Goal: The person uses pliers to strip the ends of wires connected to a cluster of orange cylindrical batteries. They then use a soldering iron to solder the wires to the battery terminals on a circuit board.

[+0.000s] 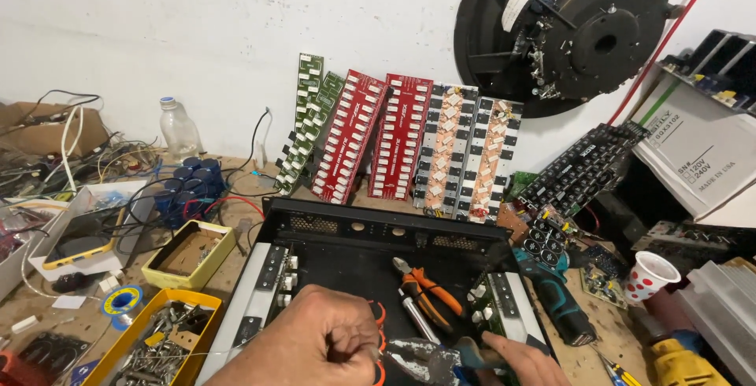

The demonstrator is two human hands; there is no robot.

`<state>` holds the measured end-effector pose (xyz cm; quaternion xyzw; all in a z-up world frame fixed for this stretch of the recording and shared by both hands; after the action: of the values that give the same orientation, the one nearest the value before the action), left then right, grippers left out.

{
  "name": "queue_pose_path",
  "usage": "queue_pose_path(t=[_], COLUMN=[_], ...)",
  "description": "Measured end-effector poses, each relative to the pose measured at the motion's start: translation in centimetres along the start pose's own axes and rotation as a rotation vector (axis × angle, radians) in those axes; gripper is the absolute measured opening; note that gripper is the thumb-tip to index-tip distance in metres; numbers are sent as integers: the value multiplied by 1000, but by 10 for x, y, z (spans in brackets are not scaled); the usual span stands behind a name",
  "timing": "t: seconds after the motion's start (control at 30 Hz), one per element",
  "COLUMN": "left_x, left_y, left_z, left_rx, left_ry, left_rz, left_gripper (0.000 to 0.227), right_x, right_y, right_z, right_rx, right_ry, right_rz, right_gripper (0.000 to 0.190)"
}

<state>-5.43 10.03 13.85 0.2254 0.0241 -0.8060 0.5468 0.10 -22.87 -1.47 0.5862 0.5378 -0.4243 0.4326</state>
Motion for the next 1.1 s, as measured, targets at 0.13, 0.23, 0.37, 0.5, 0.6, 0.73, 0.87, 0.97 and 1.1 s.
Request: queue_pose_path(t=[0.13, 0.23, 0.37, 0.5, 0.6, 0.73, 0.87, 0.97, 1.1], left_x=[1, 1, -1, 1, 2, 4, 6, 6, 5], left_y=[0, 0, 0, 0, 1, 0, 1, 1, 2], left_z=[-3, -2, 1, -5, 2, -2, -9, -10, -23], left_rx=[-49, -31, -41, -105, -52, -55, -96, -139, -285], left_ry=[-27, -2, 1, -48, 8, -67, -48, -83, -90], left_rz=[-9, -1, 13, -14, -16, -25, -15, 46, 113], left_gripper=[26, 22, 22, 20, 19, 26, 17, 18, 14], right_x=[-2, 11, 7, -2, 3, 42, 74, 96, 90], right_y=[4, 2, -3, -31, -18, 38, 56, 62, 57], right_z=[-1, 7, 7, -8, 2, 27, 57, 78, 73], right_rx=[47, 36, -51, -96, 23, -220, -172, -223, -29], right_ry=[-40, -40, 47, 107, 73, 45, 152, 248, 227], right_rz=[-141, -218, 66, 385, 148, -410, -471, -467, -548], right_gripper=[57, 69, 60, 58, 55, 69, 37, 38, 54])
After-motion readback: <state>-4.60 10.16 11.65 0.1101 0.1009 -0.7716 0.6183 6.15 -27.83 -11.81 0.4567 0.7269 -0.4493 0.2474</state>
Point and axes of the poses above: each hand's wrist, its own y-axis towards the middle knuckle, its own x-axis out of the palm, z = x × y, the point moved 7 cm from there along y, towards the middle knuckle
